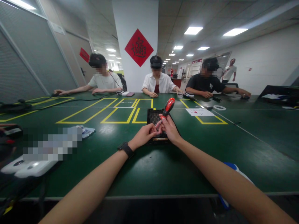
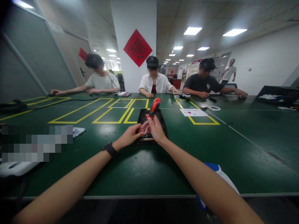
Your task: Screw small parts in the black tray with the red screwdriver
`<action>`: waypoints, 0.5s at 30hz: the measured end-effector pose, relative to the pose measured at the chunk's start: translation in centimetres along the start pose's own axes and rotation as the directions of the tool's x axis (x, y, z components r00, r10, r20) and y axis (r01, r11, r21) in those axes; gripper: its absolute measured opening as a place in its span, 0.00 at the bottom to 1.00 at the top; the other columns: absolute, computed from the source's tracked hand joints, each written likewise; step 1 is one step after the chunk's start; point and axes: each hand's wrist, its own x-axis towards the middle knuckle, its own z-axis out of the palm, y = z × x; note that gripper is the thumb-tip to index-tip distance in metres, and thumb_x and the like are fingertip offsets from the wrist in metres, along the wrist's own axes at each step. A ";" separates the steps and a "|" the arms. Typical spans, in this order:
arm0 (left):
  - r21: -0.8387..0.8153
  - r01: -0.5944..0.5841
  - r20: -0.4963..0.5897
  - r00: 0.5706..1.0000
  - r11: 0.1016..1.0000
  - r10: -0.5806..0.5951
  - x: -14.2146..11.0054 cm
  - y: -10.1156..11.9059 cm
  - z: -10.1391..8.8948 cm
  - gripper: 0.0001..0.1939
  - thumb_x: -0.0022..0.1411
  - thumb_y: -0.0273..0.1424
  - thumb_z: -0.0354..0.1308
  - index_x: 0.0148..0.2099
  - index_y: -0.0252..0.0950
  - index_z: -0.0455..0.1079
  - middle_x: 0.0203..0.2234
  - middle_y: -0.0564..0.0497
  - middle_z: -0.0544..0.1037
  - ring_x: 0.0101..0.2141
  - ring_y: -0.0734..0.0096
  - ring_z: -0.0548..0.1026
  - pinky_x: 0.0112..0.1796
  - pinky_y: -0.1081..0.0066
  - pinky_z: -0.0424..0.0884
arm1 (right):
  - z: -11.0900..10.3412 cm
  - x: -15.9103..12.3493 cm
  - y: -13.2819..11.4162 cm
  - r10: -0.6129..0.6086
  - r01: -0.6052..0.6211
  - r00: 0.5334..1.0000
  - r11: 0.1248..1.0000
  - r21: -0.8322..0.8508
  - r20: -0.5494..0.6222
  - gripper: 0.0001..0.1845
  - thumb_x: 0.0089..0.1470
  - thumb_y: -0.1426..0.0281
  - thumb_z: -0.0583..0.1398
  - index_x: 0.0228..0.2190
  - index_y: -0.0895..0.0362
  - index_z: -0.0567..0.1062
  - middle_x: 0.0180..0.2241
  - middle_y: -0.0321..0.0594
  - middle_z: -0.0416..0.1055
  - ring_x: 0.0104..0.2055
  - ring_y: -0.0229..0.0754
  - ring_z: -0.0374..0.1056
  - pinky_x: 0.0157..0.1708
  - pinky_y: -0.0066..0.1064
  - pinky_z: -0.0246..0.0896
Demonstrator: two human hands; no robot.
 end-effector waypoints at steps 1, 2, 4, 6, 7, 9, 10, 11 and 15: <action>0.007 -0.001 -0.001 1.000 1.000 0.001 0.0 -0.1 0.0 0.13 0.58 0.39 0.52 0.29 0.33 0.60 0.22 0.56 0.64 0.24 0.77 0.59 0.26 0.76 0.55 | 0.0 0.0 0.0 0.001 -0.001 1.000 1.000 0.002 0.005 0.17 0.56 0.58 0.50 0.44 0.54 0.59 0.26 0.33 0.69 0.19 0.31 0.64 0.20 0.24 0.56; 0.015 -0.006 -0.002 1.000 1.000 0.006 0.1 -0.2 0.0 0.14 0.58 0.39 0.52 0.29 0.33 0.60 0.22 0.56 0.64 0.24 0.77 0.60 0.27 0.76 0.56 | 0.0 0.0 0.0 0.003 -0.003 1.000 1.000 0.005 0.007 0.17 0.56 0.58 0.50 0.44 0.54 0.59 0.26 0.33 0.69 0.19 0.31 0.64 0.20 0.24 0.57; 0.024 -0.026 0.002 1.000 0.999 0.026 0.2 -0.5 -0.1 0.13 0.59 0.38 0.50 0.30 0.33 0.61 0.23 0.55 0.65 0.25 0.76 0.61 0.28 0.75 0.56 | 0.0 -0.1 0.0 0.012 -0.012 1.000 1.000 0.012 0.005 0.18 0.56 0.58 0.50 0.45 0.54 0.59 0.26 0.33 0.69 0.20 0.31 0.64 0.21 0.24 0.57; 0.012 -0.054 0.032 0.998 0.998 0.054 0.2 -0.6 -0.1 0.12 0.61 0.36 0.47 0.31 0.33 0.63 0.24 0.54 0.66 0.26 0.76 0.62 0.30 0.74 0.58 | -0.1 -0.1 0.0 0.023 -0.023 1.000 1.000 0.015 0.000 0.18 0.56 0.58 0.50 0.45 0.54 0.59 0.26 0.33 0.69 0.19 0.31 0.64 0.21 0.24 0.57; 0.001 -0.067 0.051 0.996 0.998 0.067 0.3 -0.6 -0.2 0.12 0.62 0.35 0.46 0.32 0.33 0.64 0.24 0.54 0.67 0.27 0.75 0.63 0.30 0.74 0.58 | -0.1 -0.1 0.0 0.026 -0.026 1.000 1.000 0.015 -0.003 0.18 0.56 0.58 0.50 0.45 0.54 0.59 0.26 0.33 0.69 0.19 0.31 0.63 0.20 0.24 0.57; -0.011 -0.081 0.069 0.994 0.997 0.081 0.2 -0.4 -0.2 0.12 0.63 0.34 0.44 0.32 0.33 0.65 0.24 0.54 0.67 0.27 0.75 0.63 0.31 0.74 0.58 | -0.2 0.0 0.0 0.019 -0.019 1.000 1.000 0.007 -0.007 0.18 0.55 0.58 0.51 0.44 0.54 0.59 0.27 0.33 0.69 0.19 0.30 0.62 0.20 0.24 0.56; -0.008 -0.077 0.062 0.995 0.997 0.078 0.2 -0.3 -0.2 0.12 0.62 0.34 0.45 0.32 0.33 0.65 0.24 0.54 0.67 0.27 0.75 0.63 0.31 0.74 0.58 | -0.1 0.0 0.0 0.013 -0.013 1.000 1.000 0.000 -0.009 0.17 0.55 0.58 0.51 0.44 0.54 0.59 0.27 0.33 0.69 0.18 0.30 0.62 0.20 0.24 0.56; -0.001 -0.065 0.044 0.997 0.998 0.065 0.2 -0.2 -0.2 0.11 0.61 0.35 0.47 0.32 0.33 0.64 0.24 0.54 0.66 0.27 0.76 0.62 0.30 0.74 0.58 | -0.1 -0.1 0.0 0.007 -0.007 1.000 1.000 -0.009 -0.010 0.17 0.55 0.58 0.51 0.44 0.54 0.59 0.27 0.33 0.69 0.18 0.30 0.62 0.20 0.24 0.56; -0.005 0.010 -0.010 1.000 1.000 -0.010 0.0 -0.1 0.0 0.10 0.56 0.36 0.54 0.32 0.34 0.62 0.22 0.57 0.64 0.24 0.77 0.60 0.26 0.76 0.56 | 0.2 -0.2 -0.1 -0.008 0.008 1.000 0.999 -0.052 0.000 0.18 0.55 0.57 0.51 0.44 0.53 0.59 0.28 0.33 0.69 0.19 0.30 0.63 0.20 0.24 0.56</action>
